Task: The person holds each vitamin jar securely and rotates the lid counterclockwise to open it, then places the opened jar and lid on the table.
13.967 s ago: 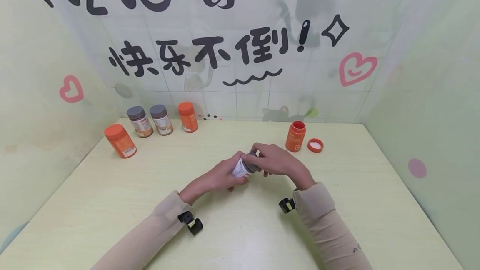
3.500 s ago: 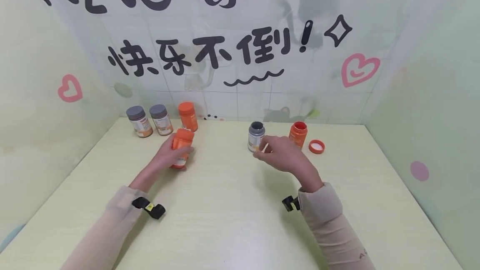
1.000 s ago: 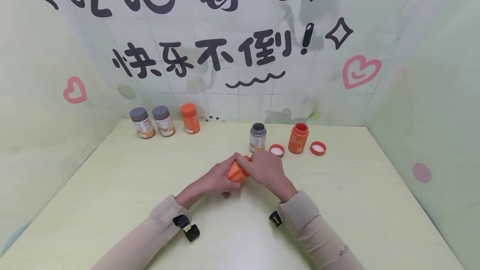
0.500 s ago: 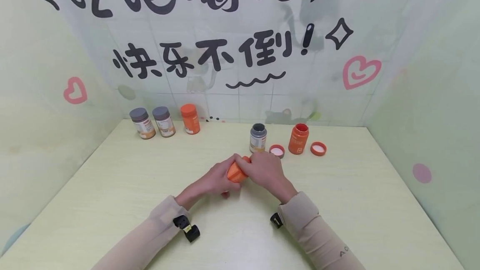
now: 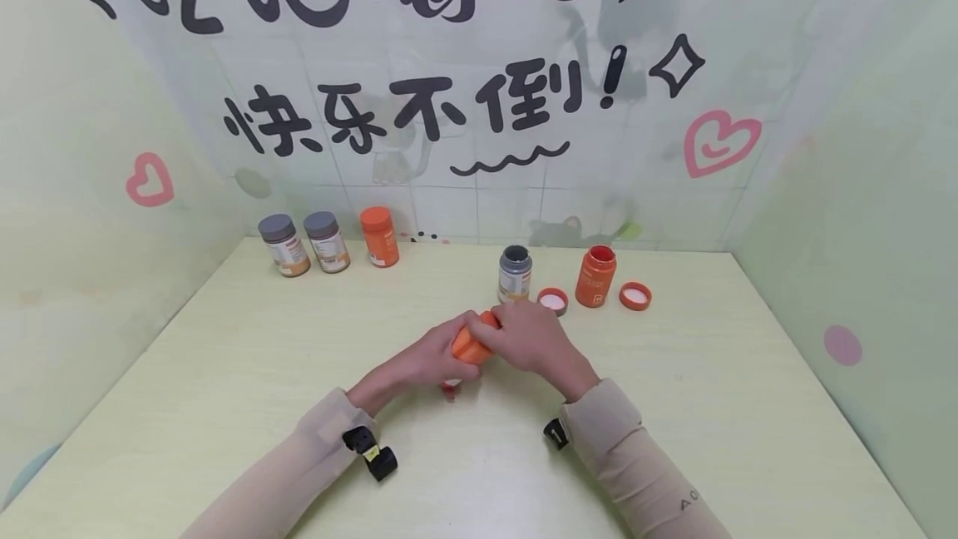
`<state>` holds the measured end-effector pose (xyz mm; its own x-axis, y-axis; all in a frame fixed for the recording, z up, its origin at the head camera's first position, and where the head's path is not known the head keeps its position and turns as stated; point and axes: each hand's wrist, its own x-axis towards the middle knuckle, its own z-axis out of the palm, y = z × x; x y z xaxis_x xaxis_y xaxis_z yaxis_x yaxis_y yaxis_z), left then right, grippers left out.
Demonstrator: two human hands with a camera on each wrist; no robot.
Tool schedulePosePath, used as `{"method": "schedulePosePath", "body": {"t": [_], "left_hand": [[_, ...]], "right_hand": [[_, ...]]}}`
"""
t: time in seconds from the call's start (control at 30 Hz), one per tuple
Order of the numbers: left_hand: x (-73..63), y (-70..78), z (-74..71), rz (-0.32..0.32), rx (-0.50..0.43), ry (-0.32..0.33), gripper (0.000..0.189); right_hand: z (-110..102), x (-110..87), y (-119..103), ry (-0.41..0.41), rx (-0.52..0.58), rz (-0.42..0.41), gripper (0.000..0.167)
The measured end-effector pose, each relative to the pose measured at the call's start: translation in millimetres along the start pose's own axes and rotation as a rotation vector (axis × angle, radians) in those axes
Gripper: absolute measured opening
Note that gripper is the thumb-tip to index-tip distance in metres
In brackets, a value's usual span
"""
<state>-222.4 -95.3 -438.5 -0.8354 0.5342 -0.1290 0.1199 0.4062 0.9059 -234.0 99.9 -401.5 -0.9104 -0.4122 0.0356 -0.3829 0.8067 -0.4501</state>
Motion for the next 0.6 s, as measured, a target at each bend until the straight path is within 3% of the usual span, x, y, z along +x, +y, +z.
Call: {"method": "schedulePosePath", "body": {"t": [0.17,0.4,0.6], "left_hand": [[-1.3,2.5,1.1,-0.015,0.040,0.025,0.051],[-2.3,4.8,1.4,-0.050,0.082,0.051,0.069],[-2.4,4.5,0.4,-0.043,0.088,0.040,0.057]], "right_hand": [[-5.2,-1.8,-1.0,-0.039,-0.010,0.029,0.056],[-9.2,-4.1,-4.4,-0.119,0.035,0.171,0.074],[-12.9,-4.4,-2.0,-0.193,0.080,0.128,0.065]]}}
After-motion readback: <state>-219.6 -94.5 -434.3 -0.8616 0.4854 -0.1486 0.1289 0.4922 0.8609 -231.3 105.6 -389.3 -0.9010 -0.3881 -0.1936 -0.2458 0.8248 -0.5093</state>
